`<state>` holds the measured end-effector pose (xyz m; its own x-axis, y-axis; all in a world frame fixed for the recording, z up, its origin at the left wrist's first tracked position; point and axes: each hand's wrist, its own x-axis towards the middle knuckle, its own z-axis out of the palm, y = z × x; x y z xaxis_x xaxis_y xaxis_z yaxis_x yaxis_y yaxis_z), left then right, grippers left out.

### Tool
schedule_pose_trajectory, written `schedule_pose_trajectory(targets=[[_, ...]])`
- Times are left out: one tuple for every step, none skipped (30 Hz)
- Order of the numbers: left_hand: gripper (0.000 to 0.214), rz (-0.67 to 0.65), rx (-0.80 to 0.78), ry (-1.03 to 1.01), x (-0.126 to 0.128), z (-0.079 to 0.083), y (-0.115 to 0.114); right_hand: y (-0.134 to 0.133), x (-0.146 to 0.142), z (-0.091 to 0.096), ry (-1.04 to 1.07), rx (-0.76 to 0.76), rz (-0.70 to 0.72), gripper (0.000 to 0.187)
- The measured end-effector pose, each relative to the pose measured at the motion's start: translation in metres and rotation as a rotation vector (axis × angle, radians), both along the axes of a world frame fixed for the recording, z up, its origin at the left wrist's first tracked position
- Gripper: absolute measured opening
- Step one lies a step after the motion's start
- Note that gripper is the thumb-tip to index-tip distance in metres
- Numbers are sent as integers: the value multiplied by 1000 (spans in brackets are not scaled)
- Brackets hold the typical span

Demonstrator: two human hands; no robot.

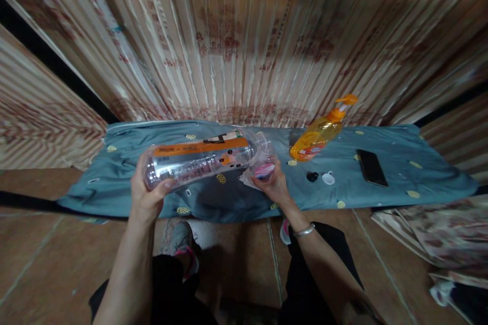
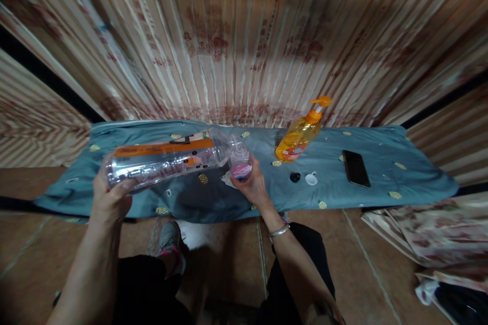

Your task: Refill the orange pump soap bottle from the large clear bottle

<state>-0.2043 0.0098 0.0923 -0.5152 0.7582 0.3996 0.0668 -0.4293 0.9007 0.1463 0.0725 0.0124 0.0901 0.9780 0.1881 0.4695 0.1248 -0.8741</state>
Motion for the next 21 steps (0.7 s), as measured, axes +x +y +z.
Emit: schedule_pose_trajectory(targets=[[103, 4, 1, 6, 0, 1, 0, 0, 0, 0, -6, 4, 1, 97], [103, 4, 3, 15, 0, 1, -1, 0, 1, 0, -12, 7, 4, 97], [103, 2, 2, 26, -1, 2, -1, 0, 1, 0, -18, 7, 8, 97], [103, 0, 1, 38, -2, 3, -1, 0, 2, -1, -22, 7, 13, 98], [102, -3, -2, 50, -3, 3, -1, 1, 2, -1, -22, 6, 19, 100], [102, -9, -4, 61, -4, 4, -1, 1, 3, -2, -21, 7, 25, 100], [103, -14, -6, 69, -5, 4, 0, 1, 3, -3, -17, 9, 30, 100], [103, -19, -6, 75, -6, 4, 0, 1, 4, -4, -13, 12, 33, 100], [103, -23, -3, 79, -7, 4, 0, 1, 4, -5, -9, 15, 34, 99], [103, -26, 3, 81, -8, 4, 1, 2, 4, -6, -7, 18, 33, 98], [102, -27, 13, 82, -9, 3, 1, 2, 4, -7, -6, 22, 31, 97], [100, -30, 25, 86, -9, 3, 1, 2, 4, -7, -7, 27, 29, 97], [98, -35, 38, 93, -9, 3, 0, 2, 4, -8, -8, 33, 29, 96], [97, -40, 53, 105, -9, 3, 0, 2, 4, -9, -10, 40, 29, 96], [95, -45, 68, 119, -9, 3, 0, 2, 4, -9, -12, 46, 29, 96], [93, -49, 85, 137, -9, 3, -1, 2, 4, -9, -14, 50, 28, 96], [91, -50, 102, 158, -9, 3, -1, 2, 4, -10, -14, 52, 24, 96], [89, -47, 117, 183, -9, 4, -1, 2, 4, -10, -13, 53, 18, 96], [88, -43, 130, 209, -9, 4, -1, 2, 3, -10, -11, 54, 13, 96], [87, -39, 140, 237, -9, 4, -1, 2, 3, -10, -10, 57, 11, 95], [86, -36, 147, 262, -9, 5, 0, 2, 3, -10, -8, 61, 13, 95]])
